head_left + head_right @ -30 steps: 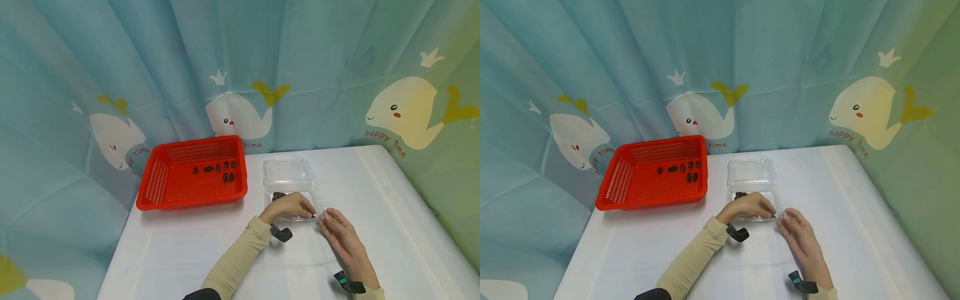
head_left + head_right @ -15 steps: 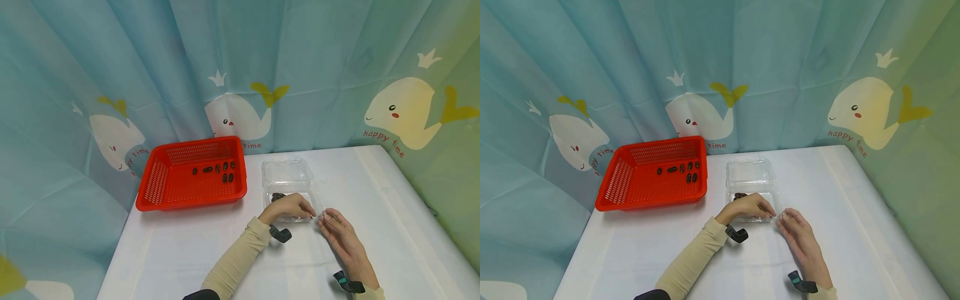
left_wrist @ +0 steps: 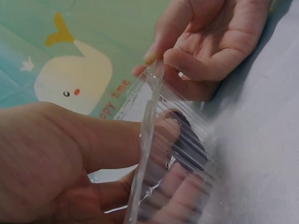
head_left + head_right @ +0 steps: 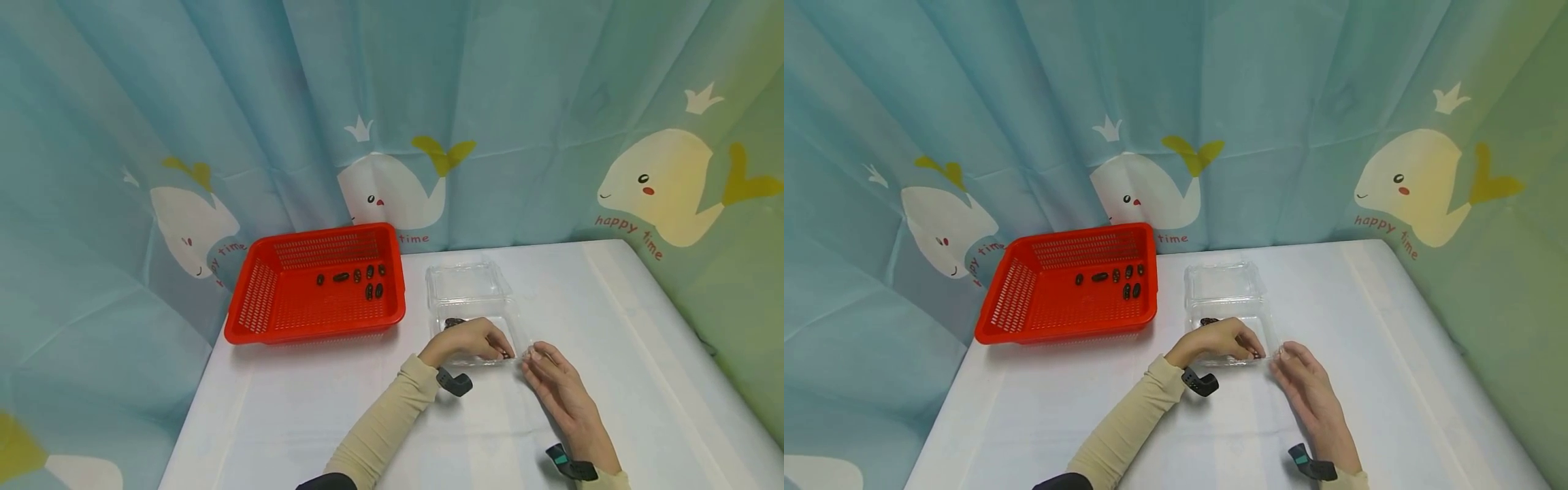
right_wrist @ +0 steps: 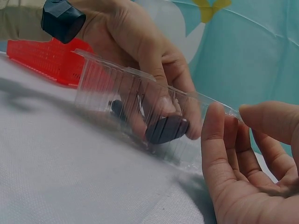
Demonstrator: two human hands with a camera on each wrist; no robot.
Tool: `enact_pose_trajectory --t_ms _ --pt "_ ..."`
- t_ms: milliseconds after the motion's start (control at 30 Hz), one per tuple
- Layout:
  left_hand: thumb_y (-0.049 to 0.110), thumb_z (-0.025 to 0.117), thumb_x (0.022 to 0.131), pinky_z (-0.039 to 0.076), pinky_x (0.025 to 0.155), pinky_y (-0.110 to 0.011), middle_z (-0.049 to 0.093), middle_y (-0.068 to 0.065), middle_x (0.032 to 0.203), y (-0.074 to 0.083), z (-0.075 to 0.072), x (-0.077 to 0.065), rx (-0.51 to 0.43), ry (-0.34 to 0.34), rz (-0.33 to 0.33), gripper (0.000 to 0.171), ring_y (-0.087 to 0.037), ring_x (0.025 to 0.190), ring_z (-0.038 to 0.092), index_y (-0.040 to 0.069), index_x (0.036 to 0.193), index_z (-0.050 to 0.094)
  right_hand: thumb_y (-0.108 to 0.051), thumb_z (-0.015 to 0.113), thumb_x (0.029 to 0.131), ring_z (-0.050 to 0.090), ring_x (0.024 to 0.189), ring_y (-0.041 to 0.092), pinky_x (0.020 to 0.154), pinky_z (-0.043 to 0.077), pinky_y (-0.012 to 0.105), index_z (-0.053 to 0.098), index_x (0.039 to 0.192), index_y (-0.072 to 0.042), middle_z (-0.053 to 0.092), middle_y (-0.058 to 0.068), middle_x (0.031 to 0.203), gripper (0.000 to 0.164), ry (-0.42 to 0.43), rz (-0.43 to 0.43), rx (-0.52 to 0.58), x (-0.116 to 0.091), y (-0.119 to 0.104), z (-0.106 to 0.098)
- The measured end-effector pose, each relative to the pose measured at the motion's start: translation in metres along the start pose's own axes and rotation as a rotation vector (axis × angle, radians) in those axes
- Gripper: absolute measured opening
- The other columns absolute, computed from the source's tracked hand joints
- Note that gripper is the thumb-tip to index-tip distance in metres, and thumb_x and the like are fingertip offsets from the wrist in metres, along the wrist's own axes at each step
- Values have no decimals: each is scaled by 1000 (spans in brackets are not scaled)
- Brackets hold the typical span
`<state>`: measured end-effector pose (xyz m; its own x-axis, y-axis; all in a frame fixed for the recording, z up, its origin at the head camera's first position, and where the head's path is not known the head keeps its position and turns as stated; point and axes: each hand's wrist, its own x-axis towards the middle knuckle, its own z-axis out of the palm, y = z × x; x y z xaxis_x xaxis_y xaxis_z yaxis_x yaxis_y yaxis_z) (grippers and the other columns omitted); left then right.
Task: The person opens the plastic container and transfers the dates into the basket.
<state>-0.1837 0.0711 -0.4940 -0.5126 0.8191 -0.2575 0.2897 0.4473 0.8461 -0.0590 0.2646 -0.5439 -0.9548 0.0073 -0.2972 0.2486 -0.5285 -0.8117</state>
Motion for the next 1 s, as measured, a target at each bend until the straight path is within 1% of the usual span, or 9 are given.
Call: enact_pose_trajectory --t_ms 67,133,267,367,500,600,767,900,1000 --pt "-2 70 94 51 74 -11 80 -10 110 0 -1 -1 -4 -6 4 22 -2 86 65 1 114 79 -10 52 109 65 104 3 98 56 18 60 119 -23 60 -8 112 18 -4 -1 2 0 0 0" --pt "-2 70 94 52 75 -11 79 -11 111 -1 -2 -1 -33 -2 7 22 1 86 64 0 115 78 -10 52 109 64 104 3 98 55 18 60 120 -22 60 -8 112 18 -13 -3 8 -1 0 0" --pt "-1 70 95 52 74 -11 78 -17 111 -2 -3 -4 -69 22 46 21 4 82 62 -3 115 76 -9 51 109 65 105 3 97 56 17 59 121 -21 60 -7 113 19 -36 -21 11 -2 0 0" --pt "-2 70 95 52 72 -11 77 -20 108 -4 -5 -5 -93 38 73 20 3 79 62 -5 114 76 -8 51 109 65 105 4 96 56 17 59 121 -20 60 -7 113 19 -46 -34 13 -2 0 0" --pt "-1 69 95 55 73 -13 76 -19 105 -3 -10 -11 -124 35 73 21 1 78 64 -5 115 75 -8 50 109 66 104 4 96 56 17 60 120 -21 61 -8 112 20 -45 -36 10 -1 1 -1" --pt "0 69 96 57 75 -15 76 -18 108 2 -17 -19 -141 42 72 23 -2 80 66 -6 117 74 -8 51 109 65 103 3 97 56 17 59 121 -22 61 -8 113 20 -38 -35 0 -1 2 -3" --pt "4 71 96 57 77 -16 76 -17 113 10 -31 -36 -147 92 81 25 -2 86 67 -6 119 73 -9 52 109 66 105 3 98 56 18 59 122 -23 61 -9 113 20 -21 -24 -13 1 2 -3" --pt "4 71 95 57 77 -18 74 -15 113 17 -41 -53 -208 136 79 24 -2 89 66 -5 118 73 -10 53 109 66 106 4 98 56 18 60 121 -23 60 -9 114 20 -1 -14 -18 1 1 -3" --pt "5 71 95 58 77 -22 74 -11 110 22 -49 -66 -255 181 58 23 -8 88 68 -2 117 73 -10 54 108 66 106 4 98 56 18 62 120 -24 61 -9 114 20 5 -5 -9 1 1 -2"
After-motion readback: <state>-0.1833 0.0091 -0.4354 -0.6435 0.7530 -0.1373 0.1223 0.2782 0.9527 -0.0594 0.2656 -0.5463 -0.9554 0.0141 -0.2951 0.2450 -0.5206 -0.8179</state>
